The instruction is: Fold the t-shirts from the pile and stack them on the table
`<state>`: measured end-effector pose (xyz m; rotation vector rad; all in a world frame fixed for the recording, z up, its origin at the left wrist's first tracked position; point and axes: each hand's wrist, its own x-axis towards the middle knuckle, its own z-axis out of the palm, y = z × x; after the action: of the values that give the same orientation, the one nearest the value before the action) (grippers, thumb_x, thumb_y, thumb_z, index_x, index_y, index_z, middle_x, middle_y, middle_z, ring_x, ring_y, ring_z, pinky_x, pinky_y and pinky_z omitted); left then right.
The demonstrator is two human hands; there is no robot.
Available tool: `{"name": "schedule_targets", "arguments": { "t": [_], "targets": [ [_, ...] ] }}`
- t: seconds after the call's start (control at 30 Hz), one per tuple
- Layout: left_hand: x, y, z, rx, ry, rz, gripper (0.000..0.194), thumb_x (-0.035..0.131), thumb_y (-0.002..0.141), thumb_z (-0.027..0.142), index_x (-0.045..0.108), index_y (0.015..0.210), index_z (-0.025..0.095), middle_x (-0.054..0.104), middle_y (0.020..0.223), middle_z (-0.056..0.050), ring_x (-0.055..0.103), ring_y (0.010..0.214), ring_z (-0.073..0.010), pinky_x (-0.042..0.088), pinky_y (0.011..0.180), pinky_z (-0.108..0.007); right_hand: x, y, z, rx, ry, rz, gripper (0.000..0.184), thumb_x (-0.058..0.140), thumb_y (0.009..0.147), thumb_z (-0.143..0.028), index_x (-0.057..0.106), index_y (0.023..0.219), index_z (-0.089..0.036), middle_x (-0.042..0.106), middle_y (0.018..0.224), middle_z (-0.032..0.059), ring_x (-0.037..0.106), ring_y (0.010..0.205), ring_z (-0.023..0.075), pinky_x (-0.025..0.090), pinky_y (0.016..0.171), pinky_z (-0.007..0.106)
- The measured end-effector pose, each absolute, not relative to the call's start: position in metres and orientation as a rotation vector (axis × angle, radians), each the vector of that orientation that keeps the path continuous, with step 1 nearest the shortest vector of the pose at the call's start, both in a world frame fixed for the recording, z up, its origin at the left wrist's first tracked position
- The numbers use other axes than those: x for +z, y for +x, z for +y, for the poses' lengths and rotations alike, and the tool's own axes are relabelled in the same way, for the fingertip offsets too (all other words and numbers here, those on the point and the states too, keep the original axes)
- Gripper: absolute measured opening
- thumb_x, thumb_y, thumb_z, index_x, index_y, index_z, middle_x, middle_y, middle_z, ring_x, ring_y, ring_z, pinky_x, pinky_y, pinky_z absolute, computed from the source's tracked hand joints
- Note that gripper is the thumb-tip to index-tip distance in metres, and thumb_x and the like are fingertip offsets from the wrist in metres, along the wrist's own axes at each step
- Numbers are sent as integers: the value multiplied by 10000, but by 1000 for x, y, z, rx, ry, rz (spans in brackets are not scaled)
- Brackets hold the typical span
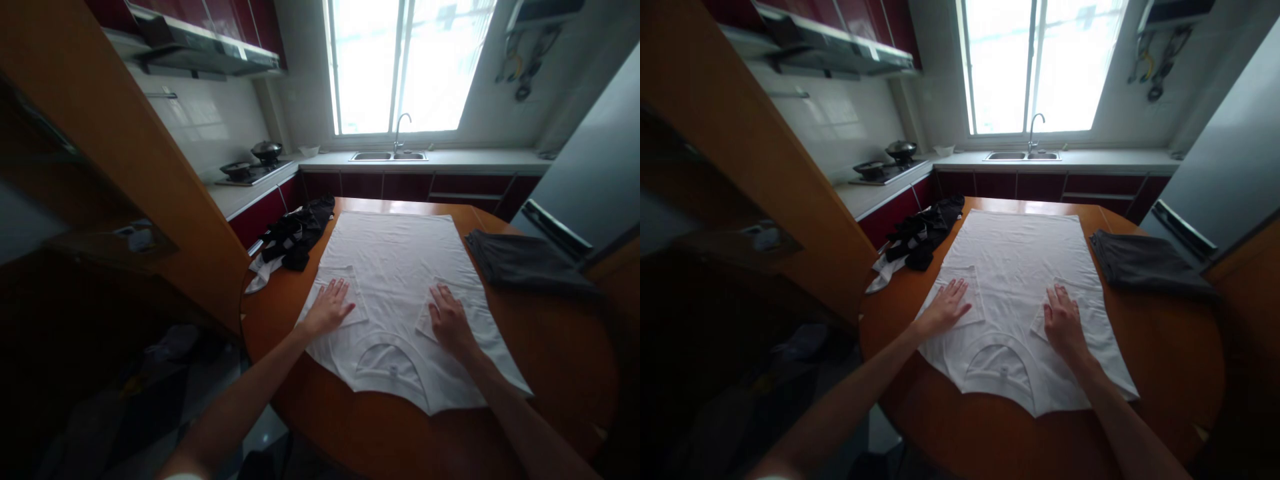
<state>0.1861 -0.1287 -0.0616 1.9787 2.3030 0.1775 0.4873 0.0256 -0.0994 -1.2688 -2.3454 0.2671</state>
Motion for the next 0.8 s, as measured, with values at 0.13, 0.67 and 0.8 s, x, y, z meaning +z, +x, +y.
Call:
{"name": "schedule_targets", "arguments": {
  "t": [0.13,0.67,0.8],
  "targets": [
    [-72,202,-141,276,1989,2383,632,350,1040,499,337,1573,161,278,1656,-115,204,1545,-295,213,1238,-525,-109,482,12,275,-1381,-2465,622,249,1030,-429,383,1538,-96,298,1635,201,200,1537,318,190,1191,636],
    [-68,199,-165,451,1758,2763,550,400,1026,417,414,1533,204,392,1607,-103,269,1522,-296,242,1233,-545,-104,484,12,303,-1283,-2422,618,277,1015,-445,415,1512,-103,323,1619,215,235,1525,327,229,1165,667],
    [-74,193,-169,377,1692,2764,572,419,1014,469,444,1511,187,392,1604,-123,302,1506,-315,261,1214,-577,-105,486,14,305,-1242,-2404,668,247,1006,-493,430,1498,-81,347,1605,223,259,1518,332,239,1169,659]
  ]
}}
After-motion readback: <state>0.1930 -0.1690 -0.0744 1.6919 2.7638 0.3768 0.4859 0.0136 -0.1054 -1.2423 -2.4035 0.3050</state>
